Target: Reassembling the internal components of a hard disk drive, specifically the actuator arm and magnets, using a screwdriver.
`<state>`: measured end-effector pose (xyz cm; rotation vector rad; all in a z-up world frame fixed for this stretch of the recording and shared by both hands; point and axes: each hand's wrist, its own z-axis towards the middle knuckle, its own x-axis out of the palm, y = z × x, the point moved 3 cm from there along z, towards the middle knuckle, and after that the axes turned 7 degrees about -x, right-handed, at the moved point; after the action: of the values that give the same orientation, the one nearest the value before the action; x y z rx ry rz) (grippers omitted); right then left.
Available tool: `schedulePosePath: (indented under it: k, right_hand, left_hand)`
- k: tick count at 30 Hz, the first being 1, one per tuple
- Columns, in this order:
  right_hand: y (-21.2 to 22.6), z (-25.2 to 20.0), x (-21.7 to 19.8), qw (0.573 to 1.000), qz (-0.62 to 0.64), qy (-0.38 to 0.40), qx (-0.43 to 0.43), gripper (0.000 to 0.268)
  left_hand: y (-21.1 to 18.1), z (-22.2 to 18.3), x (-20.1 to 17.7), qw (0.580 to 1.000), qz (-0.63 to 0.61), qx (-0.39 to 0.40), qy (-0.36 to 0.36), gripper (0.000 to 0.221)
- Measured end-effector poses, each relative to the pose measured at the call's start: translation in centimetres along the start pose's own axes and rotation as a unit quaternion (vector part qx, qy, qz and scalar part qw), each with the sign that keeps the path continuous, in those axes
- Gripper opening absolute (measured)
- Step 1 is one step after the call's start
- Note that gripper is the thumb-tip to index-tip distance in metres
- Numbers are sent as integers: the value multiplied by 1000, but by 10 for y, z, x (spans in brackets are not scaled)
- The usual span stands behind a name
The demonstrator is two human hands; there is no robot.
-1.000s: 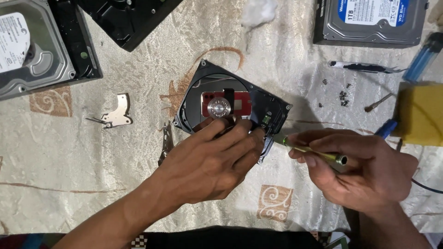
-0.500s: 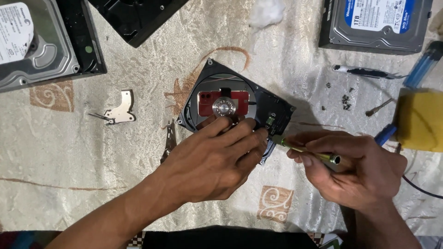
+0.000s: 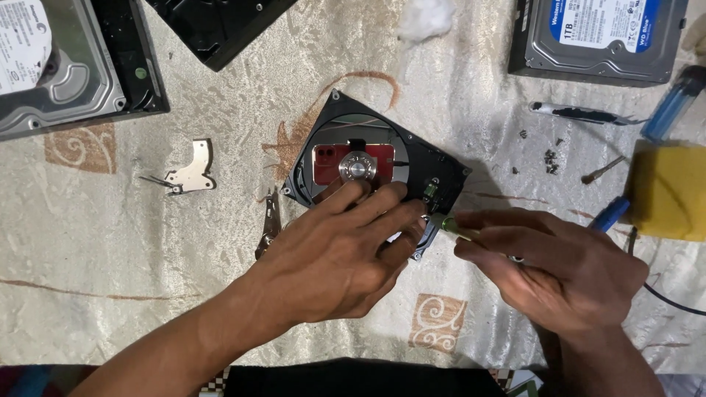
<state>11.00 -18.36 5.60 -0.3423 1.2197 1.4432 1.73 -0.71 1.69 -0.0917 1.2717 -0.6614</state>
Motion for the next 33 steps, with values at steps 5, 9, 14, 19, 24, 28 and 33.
schedulePosePath:
  k: [5, 9, 14, 19, 24, 28, 33]
  right_hand:
    - [-20, -18, 2, 983, -92, 131, 85, 27]
    - [3, 3, -5, 982, -139, 30, -121, 28]
    - [15, 15, -21, 975, -134, 102, -147, 31]
    - [25, 19, -35, 973, -133, 150, -114, 39]
    - [24, 34, -37, 932, -202, 192, -230, 31]
    - [25, 37, -36, 922, -206, 196, -265, 35]
    - [19, 20, -47, 906, -166, 341, -189, 81]
  left_hand:
    - [-1, -2, 2, 1000, 5, 2, -2, 22]
    - [-2, -4, 5, 1000, 3, 5, 8, 22]
    - [-2, -4, 7, 1000, 15, 8, 20, 25]
    - [-2, -6, 8, 1000, 10, 8, 22, 23]
    - [-3, -5, 8, 999, 27, 13, 14, 25]
    - [-2, -5, 6, 999, 28, 16, -2, 22]
    - [-1, -7, 8, 1000, 6, 8, -16, 26]
